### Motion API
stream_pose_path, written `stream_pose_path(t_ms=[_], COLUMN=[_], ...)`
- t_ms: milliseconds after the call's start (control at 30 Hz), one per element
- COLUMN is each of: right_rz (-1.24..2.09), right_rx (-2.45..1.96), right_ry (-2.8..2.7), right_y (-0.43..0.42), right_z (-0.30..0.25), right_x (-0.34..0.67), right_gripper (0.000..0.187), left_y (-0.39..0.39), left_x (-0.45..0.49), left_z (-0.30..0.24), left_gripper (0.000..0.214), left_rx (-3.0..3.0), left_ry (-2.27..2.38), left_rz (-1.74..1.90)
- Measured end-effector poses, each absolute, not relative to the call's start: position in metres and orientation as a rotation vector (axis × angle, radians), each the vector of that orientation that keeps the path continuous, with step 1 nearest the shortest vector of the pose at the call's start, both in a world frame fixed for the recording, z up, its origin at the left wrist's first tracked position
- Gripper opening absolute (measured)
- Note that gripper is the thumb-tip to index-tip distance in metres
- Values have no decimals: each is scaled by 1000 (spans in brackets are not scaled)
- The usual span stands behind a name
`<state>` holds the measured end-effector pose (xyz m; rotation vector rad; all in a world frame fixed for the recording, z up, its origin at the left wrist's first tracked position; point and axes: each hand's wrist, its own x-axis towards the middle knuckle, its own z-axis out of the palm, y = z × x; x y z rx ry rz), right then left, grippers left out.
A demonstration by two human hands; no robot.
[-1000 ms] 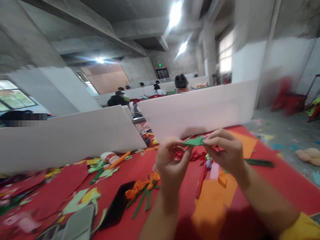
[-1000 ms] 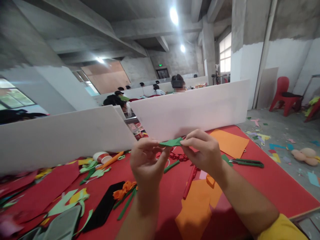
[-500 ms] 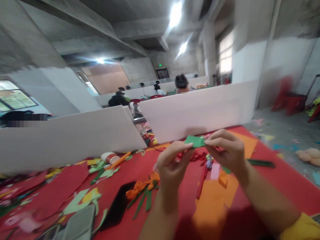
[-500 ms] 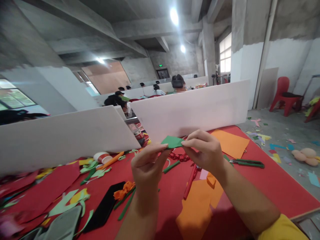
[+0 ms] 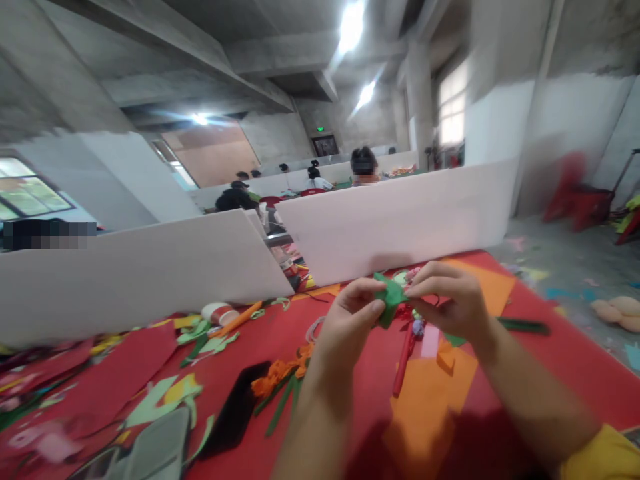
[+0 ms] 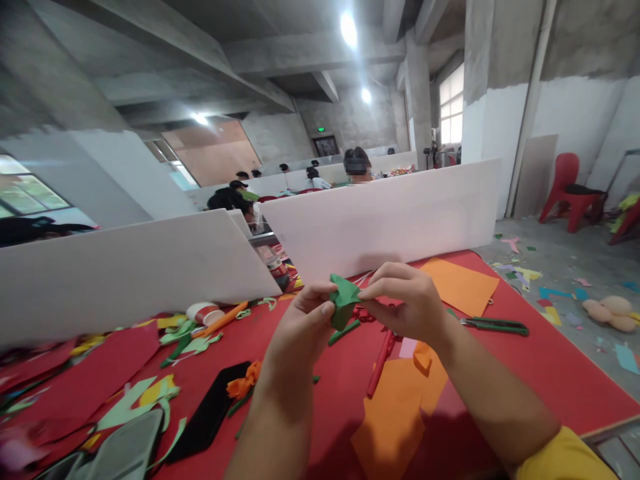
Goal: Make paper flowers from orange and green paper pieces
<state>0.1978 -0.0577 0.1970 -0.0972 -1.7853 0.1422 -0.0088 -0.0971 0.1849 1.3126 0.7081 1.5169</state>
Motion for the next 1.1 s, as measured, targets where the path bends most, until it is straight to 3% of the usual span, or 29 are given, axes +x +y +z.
stream_pose_path(t_ms=[367, 600, 967, 1100], right_rz=[762, 894, 1006, 971], right_rx=[-189, -176, -162, -240], right_ry=[-1866, -1771, -1717, -1730], right_y=[-60, -56, -56, -54], right_z=[198, 192, 190, 188], right_x=[193, 189, 186, 189], right_gripper=[11, 17, 25, 26], left_y=[-87, -87, -80, -83], left_x=[-13, -15, -18, -11], left_z=[177, 178, 176, 180], left_gripper=[56, 76, 70, 55], left_rx=[1252, 1296, 1330, 1425], left_ry=[693, 697, 710, 792], left_rz=[1436, 1256, 1178, 1437])
